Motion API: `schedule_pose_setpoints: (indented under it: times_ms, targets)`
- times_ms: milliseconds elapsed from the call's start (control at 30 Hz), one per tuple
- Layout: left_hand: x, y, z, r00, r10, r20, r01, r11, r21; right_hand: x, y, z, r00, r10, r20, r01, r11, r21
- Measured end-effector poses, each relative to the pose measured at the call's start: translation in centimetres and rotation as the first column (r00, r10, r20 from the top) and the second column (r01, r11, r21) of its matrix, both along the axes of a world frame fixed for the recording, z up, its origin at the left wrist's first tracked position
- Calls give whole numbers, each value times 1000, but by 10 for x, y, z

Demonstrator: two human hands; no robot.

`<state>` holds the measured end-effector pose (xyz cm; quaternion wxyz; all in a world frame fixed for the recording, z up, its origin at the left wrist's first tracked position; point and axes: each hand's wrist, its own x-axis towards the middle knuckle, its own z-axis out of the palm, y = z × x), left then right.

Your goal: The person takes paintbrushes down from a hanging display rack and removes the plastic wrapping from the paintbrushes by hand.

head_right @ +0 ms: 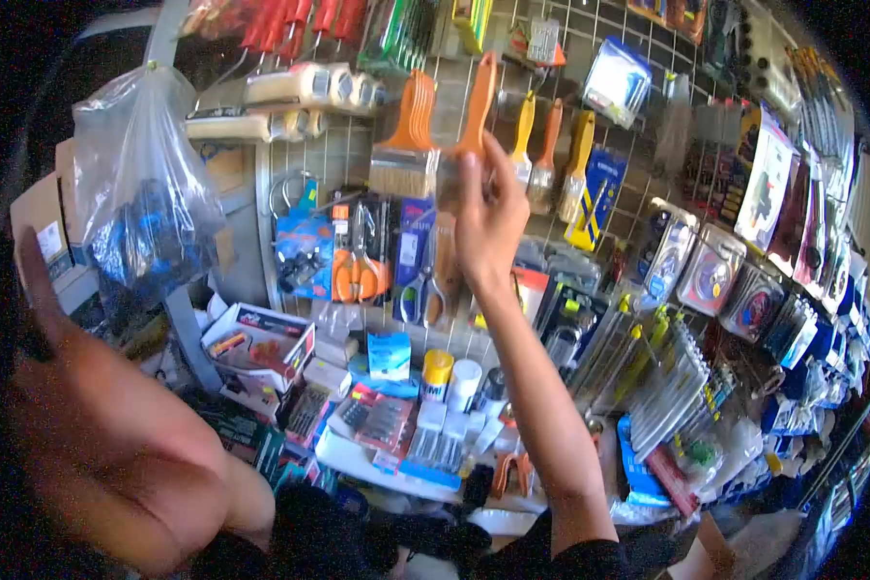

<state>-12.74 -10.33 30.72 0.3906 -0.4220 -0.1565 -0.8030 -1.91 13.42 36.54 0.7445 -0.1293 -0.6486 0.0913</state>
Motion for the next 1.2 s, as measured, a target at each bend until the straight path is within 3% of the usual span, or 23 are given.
schedule_pose_setpoints:
  times_ms: [67,133,200,233,300,333,367,400,433,500,533,567,633,733,833,900,967,1133,1200]
  targets:
    - [-1,-4,-13,999,-33,28,32,999,12,-7,12,2,1000,20,16,-20,999,32]
    - [0,-3,-25,993,-96,76,97,995,-21,-12,26,-2,995,97,5,-97,994,-49]
    - [4,11,-50,971,-199,131,218,964,-155,-14,26,-5,989,144,-33,-146,986,-80]
    - [9,31,-72,930,-355,90,366,905,-215,-13,20,-6,986,154,-57,-158,985,-69]
    - [4,58,-141,836,-494,239,542,674,-502,-14,12,-7,996,93,-12,-94,993,-69]
    - [-4,75,-185,771,-540,338,622,523,-583,-17,15,-7,992,108,-61,-108,994,16]
    - [-9,96,-239,638,-588,497,757,362,-544,-20,17,-10,986,126,-111,-116,989,95]
    - [-11,110,-296,679,-387,624,732,300,-612,-22,16,-4,979,142,-144,-116,977,176]
    - [-8,114,-296,671,-393,629,740,298,-603,-23,18,2,981,138,-134,-113,977,179]
    - [-4,110,-295,157,-329,931,976,-95,-198,-24,24,9,997,52,-64,-47,996,76]
    - [-1,112,-291,176,-436,883,950,-160,-268,-27,31,12,997,42,-62,-34,992,124]
    - [0,112,-289,314,-457,832,897,-144,-417,-29,33,11,997,45,-65,-37,992,123]
    - [3,115,-297,416,-477,775,839,-128,-529,-32,29,11,976,198,-92,-195,980,40]
    - [3,116,-302,352,-496,794,857,-171,-487,-31,29,11,985,146,-90,-147,989,-4]
    - [6,114,-296,384,-465,798,829,-206,-519,-32,29,11,987,112,-119,-114,993,-12]
    - [6,116,-305,424,-472,773,806,-191,-560,-32,32,13,988,81,-134,-76,996,46]
    - [5,115,-304,570,-498,653,669,-180,-721,-31,31,16,984,91,-154,-73,990,116]
    - [6,109,-294,629,-511,585,581,-190,-791,-23,28,32,983,51,-178,-36,996,88]
    - [7,108,-297,691,-457,559,527,-211,-823,-21,29,39,992,-15,-122,36,985,169]
